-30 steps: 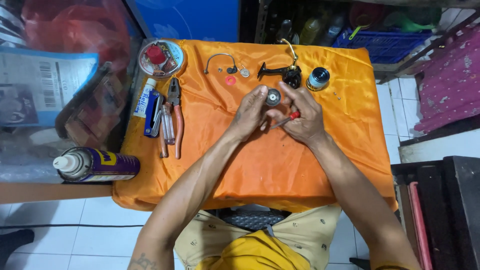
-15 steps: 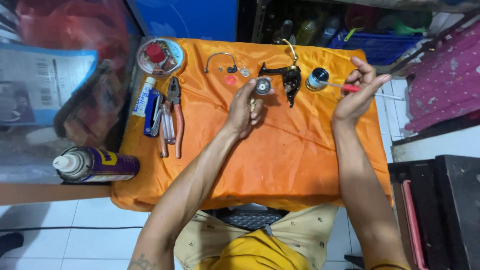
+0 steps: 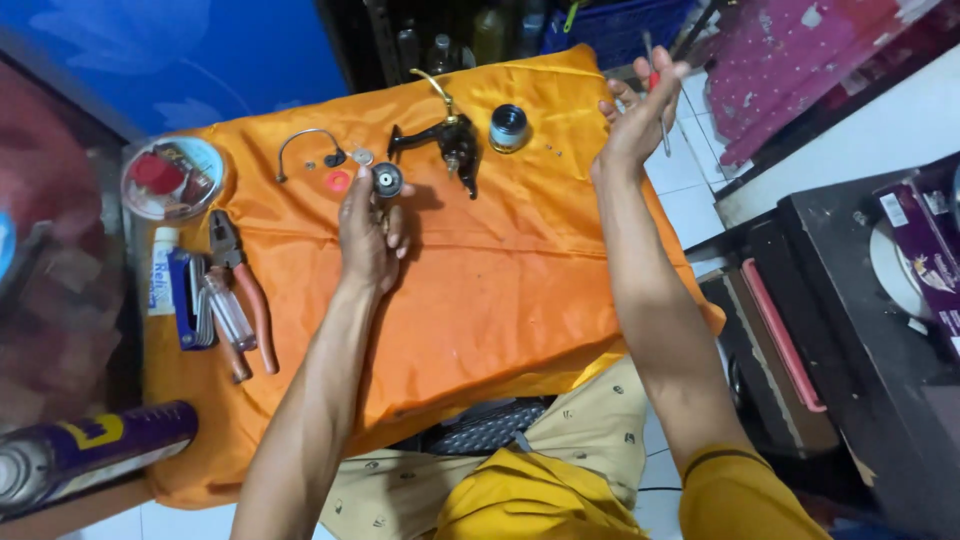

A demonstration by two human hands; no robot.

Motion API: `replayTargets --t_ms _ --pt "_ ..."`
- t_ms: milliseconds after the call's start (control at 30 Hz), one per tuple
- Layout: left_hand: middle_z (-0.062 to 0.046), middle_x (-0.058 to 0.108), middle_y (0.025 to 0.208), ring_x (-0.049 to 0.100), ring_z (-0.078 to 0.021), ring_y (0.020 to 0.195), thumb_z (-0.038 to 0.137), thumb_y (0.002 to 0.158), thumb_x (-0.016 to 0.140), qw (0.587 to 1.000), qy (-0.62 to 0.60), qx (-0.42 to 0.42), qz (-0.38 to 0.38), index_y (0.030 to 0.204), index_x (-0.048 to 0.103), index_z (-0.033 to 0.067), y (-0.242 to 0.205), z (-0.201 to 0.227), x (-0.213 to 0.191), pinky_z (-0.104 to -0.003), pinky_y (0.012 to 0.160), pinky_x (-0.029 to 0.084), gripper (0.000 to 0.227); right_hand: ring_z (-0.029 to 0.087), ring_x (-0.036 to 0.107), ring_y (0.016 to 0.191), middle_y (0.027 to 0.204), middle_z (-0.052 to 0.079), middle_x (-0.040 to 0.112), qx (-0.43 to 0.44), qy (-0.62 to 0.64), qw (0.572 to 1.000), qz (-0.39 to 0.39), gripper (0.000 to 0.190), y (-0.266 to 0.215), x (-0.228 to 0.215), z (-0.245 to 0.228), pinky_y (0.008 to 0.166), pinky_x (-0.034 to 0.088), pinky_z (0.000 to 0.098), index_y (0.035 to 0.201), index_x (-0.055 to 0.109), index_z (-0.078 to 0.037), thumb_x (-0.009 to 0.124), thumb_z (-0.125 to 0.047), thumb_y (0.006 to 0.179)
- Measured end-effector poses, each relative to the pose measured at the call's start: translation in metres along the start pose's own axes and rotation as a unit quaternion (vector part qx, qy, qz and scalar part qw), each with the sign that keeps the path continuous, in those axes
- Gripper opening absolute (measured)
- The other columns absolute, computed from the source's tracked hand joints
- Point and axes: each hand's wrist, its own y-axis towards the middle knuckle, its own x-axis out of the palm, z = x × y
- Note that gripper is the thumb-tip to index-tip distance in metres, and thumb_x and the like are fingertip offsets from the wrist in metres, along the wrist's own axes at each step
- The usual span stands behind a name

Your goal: The person holds a small cylindrical mechanical component and uses a red-handled screwdriver to manipulate its internal parts. They repeatedly insert the screwdriver into the component's center, rotate it, and adjust the position of the component in their hands.

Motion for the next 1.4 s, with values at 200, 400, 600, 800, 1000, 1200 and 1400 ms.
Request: replayTargets --t_ms 200,400,600,800,1000,1200,1400 --pt "-0.012 0.076 0.097 0.031 -0.0066 0.033 0.035 0.099 0.052 0.999 -0.031 -0.012 0.038 0.094 0.058 0.0032 0.007 -0.005 -0.006 -0.023 0.027 0.024 0.032 0.010 0.073 0.088 0.137 0.012 0.068 -0.060 -0.053 0.996 -0.025 0.062 0.006 -0.005 0.018 0.069 0.060 0.0255 0.142 0.057 -0.013 0.053 -0.054 0.096" --pt "-0.001 0.046 0.043 0.025 -0.0101 0.028 0.043 0.097 0.049 1.000 -0.014 -0.028 -0.001 0.080 0.067 0.0024 0.005 -0.003 -0.008 -0.026 0.026 0.021 0.048 0.015 0.070 0.103 0.135 0.013 0.069 -0.269 -0.175 0.923 -0.212 0.043 -0.040 0.009 0.004 0.081 0.059 0.0294 0.142 0.053 -0.010 0.044 -0.041 0.114" --pt "-0.005 0.062 0.058 0.029 -0.0095 0.029 0.040 0.098 0.050 1.000 -0.028 -0.004 -0.001 0.080 0.063 0.0020 0.006 -0.003 -0.011 -0.025 0.025 0.026 0.044 0.029 0.070 0.118 0.123 0.016 0.073 -0.262 -0.318 0.837 -0.360 0.035 -0.046 0.013 -0.015 0.098 0.056 0.0389 0.131 0.059 -0.006 0.042 -0.032 0.115" --pt "-0.009 0.069 0.071 0.029 -0.0105 0.031 0.034 0.101 0.045 1.000 0.001 0.011 -0.005 0.087 0.056 0.0027 0.007 -0.006 -0.010 -0.026 0.026 0.026 0.037 0.038 0.057 0.139 0.150 0.018 0.058 -0.225 -0.385 0.788 -0.425 0.049 -0.045 0.012 0.006 0.106 0.047 0.0467 0.115 0.049 -0.015 0.086 -0.032 0.087" --pt "-0.012 0.071 0.082 0.032 -0.0082 0.033 0.033 0.101 0.049 1.000 -0.008 0.015 -0.010 0.093 0.051 0.0077 0.007 -0.007 -0.013 -0.025 0.028 0.027 0.026 0.041 0.067 0.125 0.141 0.022 0.066 -0.195 -0.419 0.771 -0.439 0.039 -0.048 0.021 0.016 0.096 0.048 0.0486 0.111 0.040 -0.015 0.075 -0.017 0.093" --pt "-0.012 0.074 0.085 0.031 -0.0091 0.033 0.029 0.103 0.047 0.999 0.016 0.018 -0.031 0.100 0.053 0.0053 0.007 -0.008 -0.014 -0.025 0.028 0.028 0.024 0.045 0.068 0.123 0.143 0.029 0.062 -0.210 -0.419 0.799 -0.378 0.040 -0.027 0.004 0.020 0.092 0.047 0.0485 0.111 0.039 -0.016 0.075 -0.019 0.094" --pt "-0.013 0.071 0.078 0.027 -0.0098 0.030 0.030 0.099 0.050 0.999 -0.033 -0.013 0.011 0.098 0.052 0.0067 0.009 -0.013 -0.013 -0.027 0.026 0.020 0.023 0.041 0.044 0.146 0.149 0.030 0.055 -0.360 -0.296 0.814 -0.347 0.025 -0.050 0.017 -0.001 0.120 0.031 0.0483 0.116 0.049 -0.005 0.066 -0.022 0.110"
